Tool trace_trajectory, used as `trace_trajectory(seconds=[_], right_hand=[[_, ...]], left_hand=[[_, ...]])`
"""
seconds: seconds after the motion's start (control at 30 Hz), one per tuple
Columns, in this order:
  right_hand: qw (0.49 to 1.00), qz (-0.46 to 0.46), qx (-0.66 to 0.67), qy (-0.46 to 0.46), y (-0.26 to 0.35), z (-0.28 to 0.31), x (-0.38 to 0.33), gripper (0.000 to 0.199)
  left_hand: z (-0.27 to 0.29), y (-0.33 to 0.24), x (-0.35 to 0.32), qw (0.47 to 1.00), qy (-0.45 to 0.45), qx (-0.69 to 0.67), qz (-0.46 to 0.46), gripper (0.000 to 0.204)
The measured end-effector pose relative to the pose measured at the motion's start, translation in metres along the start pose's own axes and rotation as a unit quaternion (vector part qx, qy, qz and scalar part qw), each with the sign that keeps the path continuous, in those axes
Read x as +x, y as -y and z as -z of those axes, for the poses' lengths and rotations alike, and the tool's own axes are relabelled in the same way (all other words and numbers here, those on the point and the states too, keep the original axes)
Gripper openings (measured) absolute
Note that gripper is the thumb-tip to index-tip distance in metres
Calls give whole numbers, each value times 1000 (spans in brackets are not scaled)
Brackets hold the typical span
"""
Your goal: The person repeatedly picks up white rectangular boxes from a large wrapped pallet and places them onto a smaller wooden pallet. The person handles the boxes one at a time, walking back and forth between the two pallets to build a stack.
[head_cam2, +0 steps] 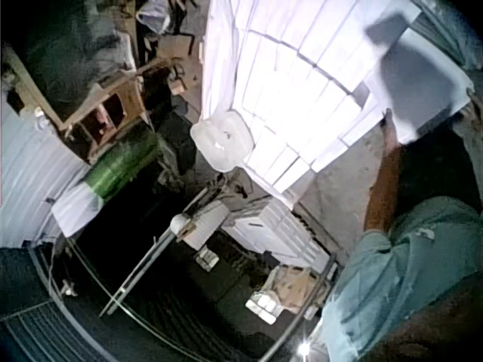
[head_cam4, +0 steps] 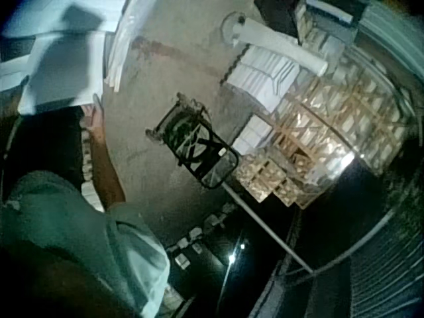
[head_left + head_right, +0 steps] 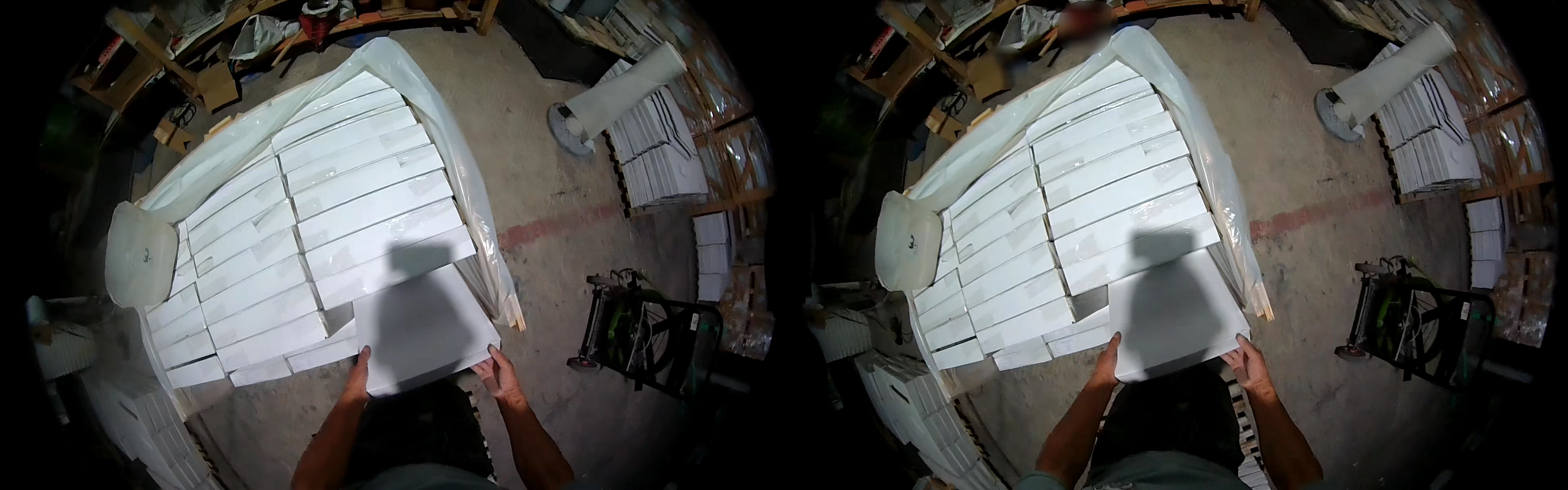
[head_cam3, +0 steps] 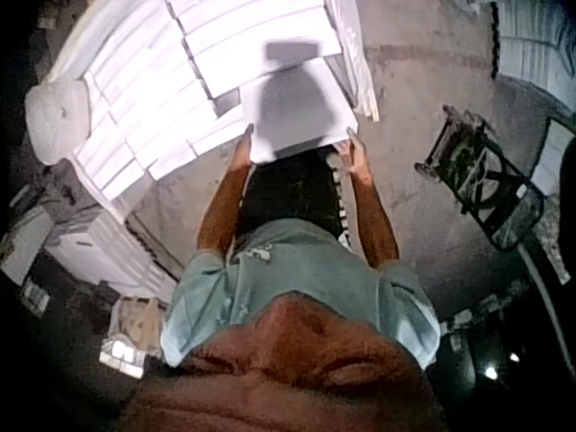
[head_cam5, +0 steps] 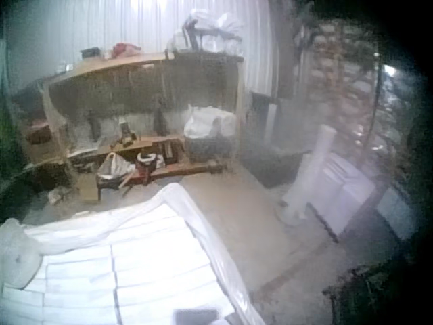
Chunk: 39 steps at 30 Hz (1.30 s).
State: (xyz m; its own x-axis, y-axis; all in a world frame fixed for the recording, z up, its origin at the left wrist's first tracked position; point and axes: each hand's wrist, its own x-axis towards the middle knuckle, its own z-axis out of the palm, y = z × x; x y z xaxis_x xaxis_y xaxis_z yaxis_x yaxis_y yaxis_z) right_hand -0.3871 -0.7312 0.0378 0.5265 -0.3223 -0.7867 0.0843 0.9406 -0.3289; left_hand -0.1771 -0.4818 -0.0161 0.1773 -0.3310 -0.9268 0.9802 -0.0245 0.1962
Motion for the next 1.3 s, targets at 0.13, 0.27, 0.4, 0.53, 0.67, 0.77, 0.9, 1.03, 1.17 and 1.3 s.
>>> trace_trajectory(seconds=[0.13, 0.27, 0.4, 0.53, 0.67, 0.77, 0.9, 1.03, 1.17, 1.3], right_hand=[[999, 3, -45, 21, -9, -29, -4, 42], [992, -20, -116, 44, 2, -88, -3, 44], [952, -16, -301, -48, 19, -140, 69, 56], [962, 25, -264, -63, 12, -174, 85, 71], [968, 30, -249, -3, 24, -192, 66, 68], [953, 20, -299, 54, 8, -139, 71, 59], [942, 10, -327, 79, -30, -89, 19, 41], [944, 41, -327, -2, -122, 97, -14, 34], [928, 268, -258, -17, -221, 306, -113, 24], [930, -4, -89, -357, -280, 377, -240, 35]], left_hand=[[-2, -12, -2, 998, 16, -61, -13, 51], [2, -28, -16, 983, -41, -176, -34, 41], [-12, -60, -2, 938, 41, -329, -105, 27], [-10, -49, 20, 930, 39, -353, -99, 23], [-12, -42, 10, 933, 204, -290, -57, 26], [27, -11, 26, 955, 251, -158, -5, 25], [18, 12, -13, 992, -25, 124, 29, 23], [8, 46, -30, 965, -22, 257, 37, 27], [-7, 83, -56, 940, -21, 336, 47, 27], [1, 129, -80, 918, 14, 393, 48, 29]])
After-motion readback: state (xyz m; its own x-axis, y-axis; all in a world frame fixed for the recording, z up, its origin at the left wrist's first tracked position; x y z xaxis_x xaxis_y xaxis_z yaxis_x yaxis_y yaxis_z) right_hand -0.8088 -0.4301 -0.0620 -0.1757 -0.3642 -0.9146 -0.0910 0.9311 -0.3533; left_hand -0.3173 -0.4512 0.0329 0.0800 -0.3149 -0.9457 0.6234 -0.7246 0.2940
